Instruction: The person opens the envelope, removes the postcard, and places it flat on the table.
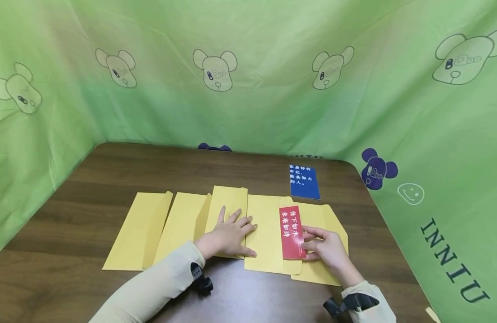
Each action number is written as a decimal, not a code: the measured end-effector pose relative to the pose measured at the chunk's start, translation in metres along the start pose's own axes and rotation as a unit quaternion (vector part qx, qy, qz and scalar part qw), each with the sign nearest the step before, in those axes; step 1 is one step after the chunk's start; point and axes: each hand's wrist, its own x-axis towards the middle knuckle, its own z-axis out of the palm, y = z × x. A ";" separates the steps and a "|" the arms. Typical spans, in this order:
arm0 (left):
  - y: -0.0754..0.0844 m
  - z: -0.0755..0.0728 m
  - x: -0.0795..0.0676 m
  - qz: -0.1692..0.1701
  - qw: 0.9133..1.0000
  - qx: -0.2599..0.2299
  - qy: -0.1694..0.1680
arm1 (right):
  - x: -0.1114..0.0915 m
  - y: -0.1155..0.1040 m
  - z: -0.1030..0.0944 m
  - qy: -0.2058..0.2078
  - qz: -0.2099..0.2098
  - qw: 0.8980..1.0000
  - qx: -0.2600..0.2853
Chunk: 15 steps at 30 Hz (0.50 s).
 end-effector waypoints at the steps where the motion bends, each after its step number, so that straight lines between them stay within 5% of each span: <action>1: -0.001 0.000 0.000 0.000 1.000 -0.001 -0.001 | 0.000 0.000 -0.002 0.002 0.000 1.000 0.002; 15: 0.000 0.000 0.000 -0.002 1.000 0.006 -0.001 | -0.003 -0.005 -0.024 0.025 -0.028 0.999 0.024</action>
